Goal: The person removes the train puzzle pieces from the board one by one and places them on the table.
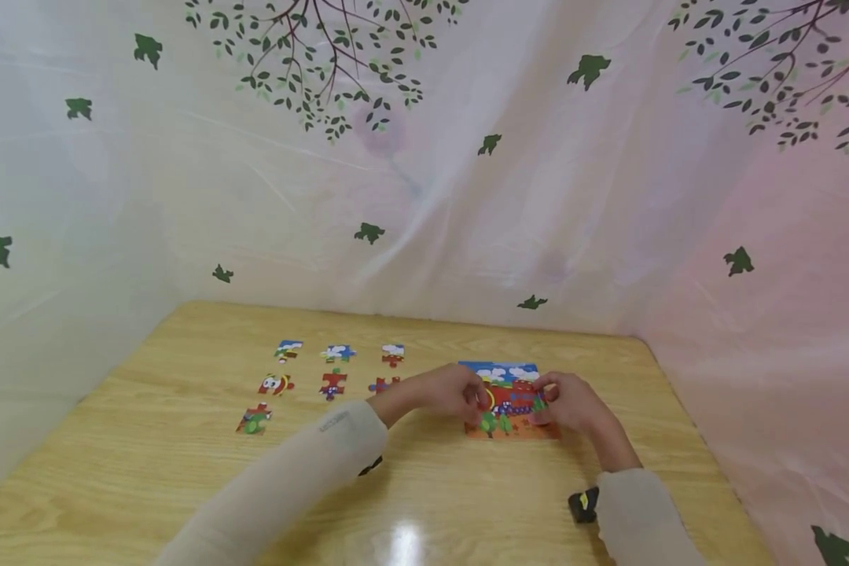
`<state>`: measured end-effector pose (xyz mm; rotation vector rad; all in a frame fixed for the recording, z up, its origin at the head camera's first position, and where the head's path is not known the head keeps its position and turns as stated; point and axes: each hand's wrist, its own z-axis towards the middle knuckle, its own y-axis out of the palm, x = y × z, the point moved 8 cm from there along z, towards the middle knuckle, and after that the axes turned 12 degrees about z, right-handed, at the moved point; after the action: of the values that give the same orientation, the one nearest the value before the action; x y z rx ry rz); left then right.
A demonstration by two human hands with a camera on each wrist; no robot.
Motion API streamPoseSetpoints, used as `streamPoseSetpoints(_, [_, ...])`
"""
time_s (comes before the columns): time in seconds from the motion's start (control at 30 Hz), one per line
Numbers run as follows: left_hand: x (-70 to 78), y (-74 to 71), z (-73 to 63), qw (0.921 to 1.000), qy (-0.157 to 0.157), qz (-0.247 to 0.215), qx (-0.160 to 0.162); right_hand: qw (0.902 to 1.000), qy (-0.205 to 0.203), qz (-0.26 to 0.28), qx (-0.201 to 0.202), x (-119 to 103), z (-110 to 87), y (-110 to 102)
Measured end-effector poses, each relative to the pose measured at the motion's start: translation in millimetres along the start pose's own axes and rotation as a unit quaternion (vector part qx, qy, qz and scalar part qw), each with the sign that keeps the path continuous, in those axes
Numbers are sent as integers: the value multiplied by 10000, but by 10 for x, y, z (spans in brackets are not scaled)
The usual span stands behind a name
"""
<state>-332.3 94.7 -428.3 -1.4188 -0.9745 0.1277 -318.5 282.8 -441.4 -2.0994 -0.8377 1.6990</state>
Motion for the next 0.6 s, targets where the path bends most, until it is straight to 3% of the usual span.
streamPoseSetpoints(0.33, [19,72,153,10000,-66,-12,18,9999,86,-114,44,-39,-18,-16])
streamPoseSetpoints(0.6, [79,98,188,9987,-150,463,144,9997,55,-218,92,-75,-58,-5])
